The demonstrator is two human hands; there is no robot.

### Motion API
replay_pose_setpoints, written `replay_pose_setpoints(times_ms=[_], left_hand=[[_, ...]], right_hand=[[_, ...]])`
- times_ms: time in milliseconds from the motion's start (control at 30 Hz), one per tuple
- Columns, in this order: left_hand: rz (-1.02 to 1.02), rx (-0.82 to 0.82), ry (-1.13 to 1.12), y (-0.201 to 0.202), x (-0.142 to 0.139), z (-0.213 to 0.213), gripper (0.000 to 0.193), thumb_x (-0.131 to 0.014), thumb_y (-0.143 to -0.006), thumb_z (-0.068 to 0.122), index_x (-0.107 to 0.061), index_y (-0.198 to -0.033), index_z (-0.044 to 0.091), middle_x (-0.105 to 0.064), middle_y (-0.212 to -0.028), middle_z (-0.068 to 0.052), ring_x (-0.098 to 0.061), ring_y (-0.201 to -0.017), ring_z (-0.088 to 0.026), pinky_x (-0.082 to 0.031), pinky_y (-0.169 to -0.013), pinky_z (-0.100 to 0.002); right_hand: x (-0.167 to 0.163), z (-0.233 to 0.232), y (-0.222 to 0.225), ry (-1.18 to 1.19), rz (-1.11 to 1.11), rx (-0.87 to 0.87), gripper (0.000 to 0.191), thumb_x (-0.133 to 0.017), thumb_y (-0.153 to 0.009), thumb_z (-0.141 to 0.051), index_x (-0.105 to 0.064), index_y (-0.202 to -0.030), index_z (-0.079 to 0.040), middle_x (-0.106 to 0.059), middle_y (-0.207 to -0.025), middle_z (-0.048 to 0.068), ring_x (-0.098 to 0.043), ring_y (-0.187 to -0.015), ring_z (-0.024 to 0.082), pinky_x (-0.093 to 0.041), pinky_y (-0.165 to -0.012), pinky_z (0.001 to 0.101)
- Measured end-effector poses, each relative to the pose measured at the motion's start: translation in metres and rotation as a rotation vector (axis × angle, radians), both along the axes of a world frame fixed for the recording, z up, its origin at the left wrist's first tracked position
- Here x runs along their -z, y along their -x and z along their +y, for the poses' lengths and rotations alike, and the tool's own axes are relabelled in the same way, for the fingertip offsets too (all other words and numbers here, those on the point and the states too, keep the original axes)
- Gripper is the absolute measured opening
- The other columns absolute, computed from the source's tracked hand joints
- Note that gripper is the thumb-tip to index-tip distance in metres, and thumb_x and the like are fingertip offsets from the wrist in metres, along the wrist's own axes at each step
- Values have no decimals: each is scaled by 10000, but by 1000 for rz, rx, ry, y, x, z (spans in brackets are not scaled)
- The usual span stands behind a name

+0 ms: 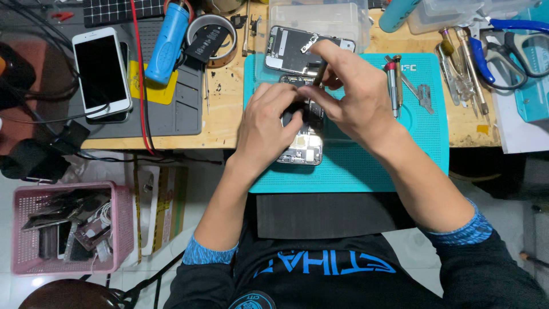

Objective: The person disassembles a smartphone at a repair bench. They pry open the phone casing, remove the back cover and internal components, and use a screwdriver to unscrew and lift parts from the phone body, placing removed screws and parts on the mat.

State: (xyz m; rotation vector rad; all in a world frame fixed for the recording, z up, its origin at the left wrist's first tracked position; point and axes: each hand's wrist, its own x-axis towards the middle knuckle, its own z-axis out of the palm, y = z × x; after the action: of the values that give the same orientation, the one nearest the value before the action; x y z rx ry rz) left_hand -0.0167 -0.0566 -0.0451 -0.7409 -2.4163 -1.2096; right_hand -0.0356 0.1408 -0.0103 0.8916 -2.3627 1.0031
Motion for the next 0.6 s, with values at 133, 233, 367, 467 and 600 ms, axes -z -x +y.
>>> replay_pose_setpoints(times_ms=[133, 233, 367, 467, 600], left_hand=[[-45, -15, 1, -1, -2, 1, 272, -731, -856, 74, -672, -1113, 5, -669, -1118, -101, -593, -1062, -330, -498, -940, -430], [-10, 2, 13, 0, -2, 1, 295, -735, -853, 78, -678, -1136, 15, -665, -1140, -100, -590, -1059, -329, -493, -941, -429], [5, -5, 31, -1, -1, 1, 296, -734, -855, 80, -679, -1137, 11, -655, -1141, -104, -584, -1067, -334, -490, -948, -429], [1, 2, 23, -1, -1, 0, 272, -736, -848, 89, -677, -1104, 19, -660, -1149, -96, -588, -1071, -327, -490, -952, -425], [-21, -13, 49, -2, -1, 0, 289, -720, -821, 74, -678, -1101, 12, -652, -1131, -106, -579, -1069, -335, -489, -951, -430]], right_hand=[[-4, -3, 1, 94, -89, -67, 467, -778, -975, 81, -580, -1383, -27, -653, -931, 106, -704, -788, 170, -611, -776, 274], [-10, 0, -1, 120, -171, -174, 460, -696, -963, 131, -563, -1382, -7, -687, -1008, 114, -761, -989, 214, -627, -906, 311], [-16, -1, 1, 22, 43, -53, 489, -819, -930, 48, -584, -1355, -10, -664, -1030, 144, -696, -889, 222, -585, -807, 311], [-19, -1, 1, 36, -14, -93, 462, -764, -921, 90, -602, -1341, -16, -674, -1025, 128, -711, -918, 209, -597, -818, 308], [-23, -1, 3, -53, 46, -106, 466, -811, -903, 22, -609, -1322, -12, -655, -995, 141, -695, -906, 239, -571, -791, 343]])
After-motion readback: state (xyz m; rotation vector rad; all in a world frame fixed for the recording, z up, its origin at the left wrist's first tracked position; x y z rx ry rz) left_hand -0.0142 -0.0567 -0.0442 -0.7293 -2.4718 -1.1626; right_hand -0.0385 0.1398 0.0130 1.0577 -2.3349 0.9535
